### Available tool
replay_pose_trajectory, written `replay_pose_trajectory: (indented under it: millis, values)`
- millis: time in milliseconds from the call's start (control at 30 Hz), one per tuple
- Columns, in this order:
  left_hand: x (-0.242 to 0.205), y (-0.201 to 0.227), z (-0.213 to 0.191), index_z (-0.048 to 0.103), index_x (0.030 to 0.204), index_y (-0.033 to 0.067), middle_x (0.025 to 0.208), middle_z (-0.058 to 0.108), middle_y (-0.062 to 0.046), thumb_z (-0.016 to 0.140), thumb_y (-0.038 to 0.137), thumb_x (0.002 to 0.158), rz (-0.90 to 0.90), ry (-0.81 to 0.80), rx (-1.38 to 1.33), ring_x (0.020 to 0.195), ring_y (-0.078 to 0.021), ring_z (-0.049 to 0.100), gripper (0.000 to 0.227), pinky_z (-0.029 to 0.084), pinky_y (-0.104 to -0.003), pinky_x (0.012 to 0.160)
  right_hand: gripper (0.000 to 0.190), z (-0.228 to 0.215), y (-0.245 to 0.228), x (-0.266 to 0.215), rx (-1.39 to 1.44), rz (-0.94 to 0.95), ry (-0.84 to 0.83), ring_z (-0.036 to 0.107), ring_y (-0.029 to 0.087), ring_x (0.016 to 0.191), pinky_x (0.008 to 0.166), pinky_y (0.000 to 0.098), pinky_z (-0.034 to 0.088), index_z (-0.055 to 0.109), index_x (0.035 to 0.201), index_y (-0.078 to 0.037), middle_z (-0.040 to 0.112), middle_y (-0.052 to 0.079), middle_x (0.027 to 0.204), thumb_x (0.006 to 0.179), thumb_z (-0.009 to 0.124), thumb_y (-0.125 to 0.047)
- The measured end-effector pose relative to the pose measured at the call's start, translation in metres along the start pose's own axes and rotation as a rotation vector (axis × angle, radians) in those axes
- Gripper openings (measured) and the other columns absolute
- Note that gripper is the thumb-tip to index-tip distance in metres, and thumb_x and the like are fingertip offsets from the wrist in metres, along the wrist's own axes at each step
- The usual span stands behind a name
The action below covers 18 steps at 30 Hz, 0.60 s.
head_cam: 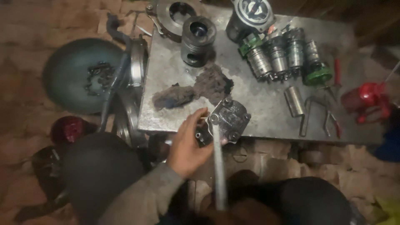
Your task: The person is assembling mechanical parts on a metal workbench. They use a wrench to tighten bolts on a metal component, wipe it with a cloth, and handle various tools and parts.
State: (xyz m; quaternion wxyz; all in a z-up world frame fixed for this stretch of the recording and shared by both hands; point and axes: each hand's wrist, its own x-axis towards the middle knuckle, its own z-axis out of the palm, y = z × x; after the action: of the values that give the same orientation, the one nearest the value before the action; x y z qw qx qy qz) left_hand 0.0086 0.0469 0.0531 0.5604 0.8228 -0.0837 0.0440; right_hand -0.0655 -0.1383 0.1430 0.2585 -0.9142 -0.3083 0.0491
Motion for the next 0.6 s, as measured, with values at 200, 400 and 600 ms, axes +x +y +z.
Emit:
replay_pose_trajectory:
  millis: [200,400,600]
  values:
    - [-0.02,-0.007,0.047,0.05,0.142,0.0,0.139,0.06,-0.021,0.093,0.032,0.073,0.13,0.361,-0.003,0.126,-0.0346,0.061,0.087,0.049,-0.045,0.107,0.015,0.051,-0.064,0.13,-0.1,-0.465,0.092,0.065,0.025,0.104,0.078,0.0415,0.054,0.07,0.09,-0.013,0.065,0.005,0.103,0.079,0.068,-0.023]
    - [-0.017,-0.031,0.034,0.044,0.141,-0.0053,0.141,0.053,-0.026,0.091,0.022,0.061,0.212,0.12,0.242,0.13,-0.0447,0.052,0.097,0.046,-0.05,0.108,0.039,0.071,0.051,0.333,0.167,0.047,-0.151,0.075,0.026,0.097,0.083,0.0384,0.061,0.071,0.113,-0.014,0.074,0.01,0.114,0.074,0.074,-0.02]
    - [-0.011,-0.026,0.033,0.042,0.14,-0.0012,0.141,0.055,-0.024,0.095,0.036,0.07,0.186,0.121,0.116,0.131,-0.042,0.055,0.096,0.047,-0.047,0.109,0.05,0.001,0.202,0.293,0.855,0.43,0.298,0.075,0.017,0.093,0.076,0.0301,0.064,0.051,0.133,-0.007,0.071,0.008,0.114,0.091,0.074,-0.02]
